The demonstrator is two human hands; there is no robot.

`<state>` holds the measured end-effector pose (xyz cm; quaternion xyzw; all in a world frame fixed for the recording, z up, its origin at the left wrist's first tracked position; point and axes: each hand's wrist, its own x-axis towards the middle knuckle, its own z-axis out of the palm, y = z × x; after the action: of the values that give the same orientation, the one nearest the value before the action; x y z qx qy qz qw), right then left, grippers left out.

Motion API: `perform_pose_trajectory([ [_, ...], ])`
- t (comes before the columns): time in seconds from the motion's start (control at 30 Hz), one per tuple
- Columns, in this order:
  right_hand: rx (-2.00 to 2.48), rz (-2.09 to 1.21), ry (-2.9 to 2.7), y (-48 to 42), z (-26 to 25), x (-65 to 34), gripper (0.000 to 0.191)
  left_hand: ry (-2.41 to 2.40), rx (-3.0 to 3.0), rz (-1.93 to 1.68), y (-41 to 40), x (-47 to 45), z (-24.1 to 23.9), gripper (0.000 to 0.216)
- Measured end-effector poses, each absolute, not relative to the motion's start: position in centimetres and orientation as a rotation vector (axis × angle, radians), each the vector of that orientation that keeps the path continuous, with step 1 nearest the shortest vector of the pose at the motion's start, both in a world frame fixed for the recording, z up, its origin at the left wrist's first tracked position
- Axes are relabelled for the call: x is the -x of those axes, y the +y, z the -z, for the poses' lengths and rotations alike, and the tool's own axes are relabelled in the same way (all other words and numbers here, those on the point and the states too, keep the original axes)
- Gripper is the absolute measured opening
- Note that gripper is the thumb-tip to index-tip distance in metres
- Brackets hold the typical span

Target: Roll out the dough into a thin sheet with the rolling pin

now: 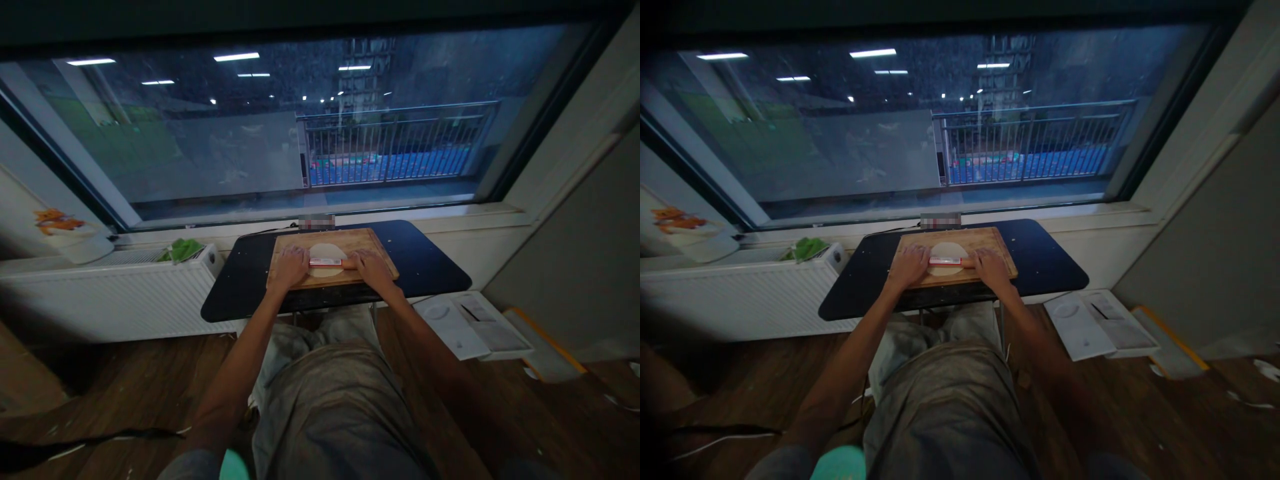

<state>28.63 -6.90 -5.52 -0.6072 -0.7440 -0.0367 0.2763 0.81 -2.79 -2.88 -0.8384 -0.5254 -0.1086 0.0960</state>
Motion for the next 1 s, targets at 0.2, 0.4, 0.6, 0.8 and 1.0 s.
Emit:
perform_pose_trajectory([
  [0.2,1.746,0.2,-1.955,-7.3,5.3,-27.7,0.047,-1.491,2.534,0.345,-3.9,-0.1,3.6,0.049],
  [0.4,1.675,0.238,-1.925,-9.1,6.4,-27.7,0.051,-1.643,2.502,0.538,-6.1,0.2,4.9,0.056],
  [0.6,1.652,0.247,-1.921,-9.3,6.3,-27.8,0.048,-1.658,2.471,0.661,-7.5,0.5,6.3,0.058],
  [0.8,1.726,0.266,-2.036,-7.2,5.5,-27.4,0.04,-1.658,2.478,0.606,-6.0,0.5,6.3,0.06],
  [1.0,1.678,0.26,-2.079,-3.5,4.1,-27.4,0.037,-1.61,2.492,0.412,-2.2,0.2,4.7,0.058],
])
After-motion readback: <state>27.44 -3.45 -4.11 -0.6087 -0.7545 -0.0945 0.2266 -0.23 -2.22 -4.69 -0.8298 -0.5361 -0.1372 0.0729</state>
